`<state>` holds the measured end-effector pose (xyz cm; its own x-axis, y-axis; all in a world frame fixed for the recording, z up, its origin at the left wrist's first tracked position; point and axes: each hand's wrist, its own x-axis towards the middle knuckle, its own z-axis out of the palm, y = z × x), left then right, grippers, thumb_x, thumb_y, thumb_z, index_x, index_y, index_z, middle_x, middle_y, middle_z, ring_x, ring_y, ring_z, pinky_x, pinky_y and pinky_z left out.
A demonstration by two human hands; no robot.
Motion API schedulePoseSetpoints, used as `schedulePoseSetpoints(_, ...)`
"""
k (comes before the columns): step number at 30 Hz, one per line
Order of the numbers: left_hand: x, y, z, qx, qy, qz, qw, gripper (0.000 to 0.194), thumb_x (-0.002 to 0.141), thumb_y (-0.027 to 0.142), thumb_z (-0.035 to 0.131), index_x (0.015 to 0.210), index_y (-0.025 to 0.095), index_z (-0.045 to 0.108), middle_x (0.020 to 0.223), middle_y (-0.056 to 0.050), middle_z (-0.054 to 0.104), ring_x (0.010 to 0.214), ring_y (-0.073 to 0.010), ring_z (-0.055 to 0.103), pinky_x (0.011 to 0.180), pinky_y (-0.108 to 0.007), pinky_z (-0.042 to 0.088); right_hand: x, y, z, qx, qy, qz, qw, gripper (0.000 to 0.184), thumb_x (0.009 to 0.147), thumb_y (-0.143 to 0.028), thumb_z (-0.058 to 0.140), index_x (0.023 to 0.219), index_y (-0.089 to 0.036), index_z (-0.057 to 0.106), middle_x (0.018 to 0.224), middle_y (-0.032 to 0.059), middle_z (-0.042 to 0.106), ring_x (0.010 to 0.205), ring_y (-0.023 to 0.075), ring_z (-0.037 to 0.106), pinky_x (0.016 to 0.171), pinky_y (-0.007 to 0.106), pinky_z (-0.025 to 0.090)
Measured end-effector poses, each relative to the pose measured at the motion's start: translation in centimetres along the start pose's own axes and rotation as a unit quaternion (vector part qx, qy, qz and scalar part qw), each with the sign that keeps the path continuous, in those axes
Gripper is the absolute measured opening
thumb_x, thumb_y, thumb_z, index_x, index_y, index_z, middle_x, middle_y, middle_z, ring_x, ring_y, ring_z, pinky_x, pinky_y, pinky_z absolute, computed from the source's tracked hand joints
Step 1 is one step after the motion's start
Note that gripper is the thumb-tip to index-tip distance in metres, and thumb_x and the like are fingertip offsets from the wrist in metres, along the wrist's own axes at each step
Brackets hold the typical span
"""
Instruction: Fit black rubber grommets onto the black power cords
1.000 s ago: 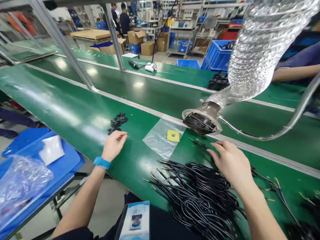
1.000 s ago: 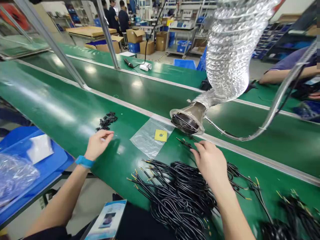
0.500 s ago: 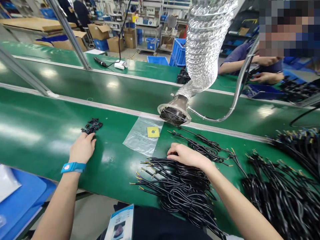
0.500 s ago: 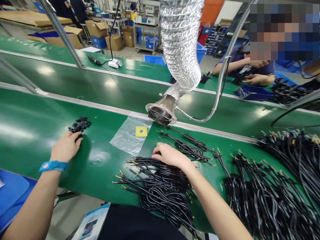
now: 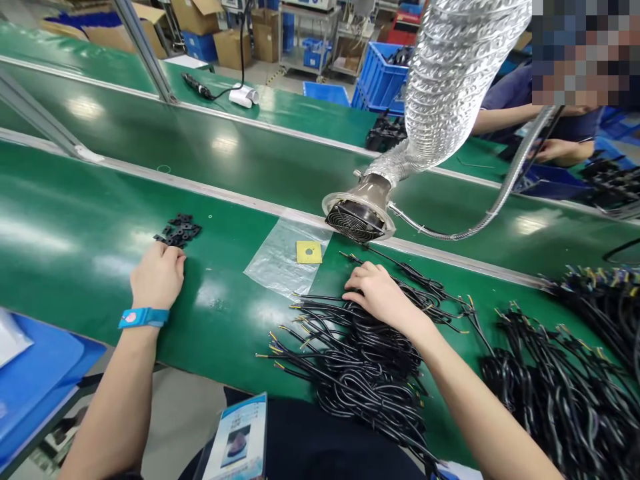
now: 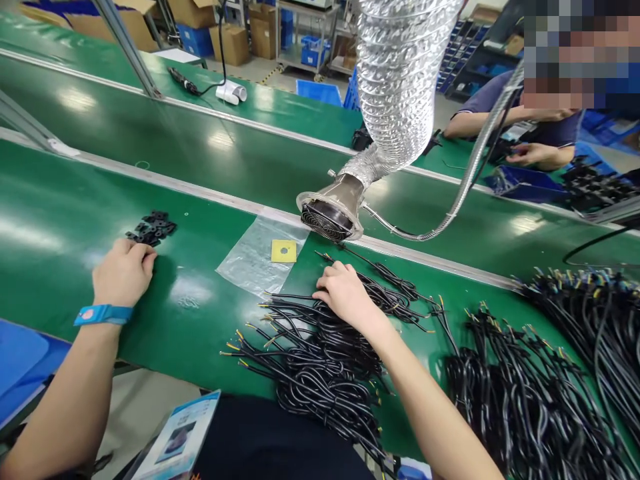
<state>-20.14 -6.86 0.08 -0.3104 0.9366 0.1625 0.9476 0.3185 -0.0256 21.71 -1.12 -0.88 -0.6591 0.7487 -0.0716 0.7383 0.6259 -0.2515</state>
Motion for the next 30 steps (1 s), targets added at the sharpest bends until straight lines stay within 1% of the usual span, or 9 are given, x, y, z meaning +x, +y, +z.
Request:
schedulePoseSetpoints(4, 0.5, -0.1, -0.3, 0.013, -0.012, 0.023, 1.0, 0.032, 0.093, 0.033, 0.034, 0.099, 0.019, 0.062, 0.108, -0.013, 0.057, 0.097, -0.0316, 0.055, 0.069, -0.036, 0.039, 1.5, -1.6, 0.4, -0.003, -0.034, -0.031, 0.999, 0.016, 0.083, -0.033, 0.073, 0.084, -0.017, 0.071, 0.088, 0.0074, 0.066, 0.092, 0.0228, 0.056, 0.08, 0.034, 0.036)
schedulePoseSetpoints(9, 0.9, 0.0, -0.7, 0.038, -0.003, 0.057, 0.998, 0.04, 0.091, 0.038, 0.024, 0.077, 0.024, 0.059, 0.086, -0.009, 0.055, 0.081, -0.0296, 0.055, 0.065, -0.036, 0.04, 3.0, -2.9, 0.7, 0.028, -0.078, -0.06, 0.995, 0.013, 0.087, -0.025, 0.068, 0.08, -0.015, 0.065, 0.085, 0.0072, 0.066, 0.085, 0.0185, 0.058, 0.074, 0.027, 0.037)
schedulePoseSetpoints(12, 1.0, 0.3, -0.8, -0.004, 0.041, 0.062, 0.997, 0.043, 0.089, 0.044, 0.019, 0.074, 0.027, 0.055, 0.084, -0.008, 0.053, 0.079, -0.0333, 0.056, 0.064, -0.042, 0.041, 3.1, -2.3, 0.4, 0.08, -0.051, -0.039, 0.995, 0.007, 0.088, -0.018, 0.061, 0.083, -0.014, 0.063, 0.081, 0.0058, 0.065, 0.074, 0.0155, 0.057, 0.067, 0.025, 0.037)
schedulePoseSetpoints(15, 1.1, 1.1, -0.9, -0.102, 0.1, 0.043, 0.989, 0.033, 0.087, 0.047, 0.031, 0.078, 0.029, 0.057, 0.087, -0.007, 0.056, 0.09, -0.0357, 0.058, 0.073, -0.048, 0.045, 3.1, -1.5, 0.3, 0.204, 0.001, 0.003, 0.979, 0.01, 0.09, -0.013, 0.053, 0.094, -0.015, 0.062, 0.075, 0.0011, 0.065, 0.063, 0.0124, 0.054, 0.062, 0.023, 0.037)
schedulePoseSetpoints(18, 1.2, 2.6, -0.9, -0.242, 0.123, -0.01, 0.963, 0.023, 0.083, 0.043, 0.046, 0.08, 0.026, 0.061, 0.08, -0.004, 0.06, 0.086, -0.0292, 0.061, 0.08, -0.045, 0.048, 3.9, -0.9, 1.3, 0.298, 0.107, 0.013, 0.948, 0.019, 0.093, -0.013, 0.047, 0.101, -0.016, 0.064, 0.088, 0.0039, 0.068, 0.076, 0.014, 0.061, 0.072, 0.024, 0.043)
schedulePoseSetpoints(21, 1.5, 5.0, -0.8, -0.475, 0.054, -0.098, 0.873, 0.023, 0.079, 0.04, 0.059, 0.087, 0.019, 0.066, 0.079, -0.003, 0.066, 0.069, -0.0188, 0.062, 0.07, -0.034, 0.052, 5.1, -0.5, 3.0, 0.301, 0.19, 0.03, 0.934, 0.024, 0.095, -0.023, 0.046, 0.094, -0.017, 0.07, 0.091, 0.007, 0.068, 0.085, 0.0181, 0.063, 0.078, 0.028, 0.046)
schedulePoseSetpoints(25, 2.5, 8.3, -0.7, -0.729, -0.061, -0.108, 0.674, 0.026, 0.075, 0.035, 0.072, 0.087, 0.012, 0.068, 0.083, -0.006, 0.068, 0.07, -0.0133, 0.063, 0.065, -0.024, 0.053, 5.8, -0.4, 4.7, 0.244, 0.21, 0.022, 0.946, 0.032, 0.097, -0.031, 0.045, 0.095, -0.018, 0.074, 0.079, 0.0064, 0.063, 0.074, 0.0191, 0.062, 0.071, 0.029, 0.048)
schedulePoseSetpoints(28, 3.1, 10.1, -0.3, -0.814, -0.142, -0.132, 0.548, 0.02, 0.079, 0.028, 0.073, 0.085, 0.009, 0.068, 0.079, -0.007, 0.068, 0.068, -0.0111, 0.063, 0.062, -0.02, 0.052, 5.6, -0.4, 5.1, 0.199, 0.236, 0.026, 0.951, 0.033, 0.097, -0.031, 0.044, 0.101, -0.017, 0.074, 0.08, 0.0069, 0.063, 0.073, 0.0189, 0.062, 0.069, 0.028, 0.048)
schedulePoseSetpoints(30, 3.1, 11.0, 0.3, -0.832, -0.174, -0.152, 0.504, 0.014, 0.083, 0.022, 0.069, 0.086, 0.009, 0.069, 0.077, -0.007, 0.068, 0.067, -0.0102, 0.063, 0.06, -0.019, 0.052, 5.5, -0.5, 5.1, 0.147, 0.244, 0.033, 0.958, 0.033, 0.097, -0.029, 0.043, 0.104, -0.017, 0.073, 0.081, 0.0068, 0.064, 0.072, 0.0181, 0.062, 0.066, 0.027, 0.046)
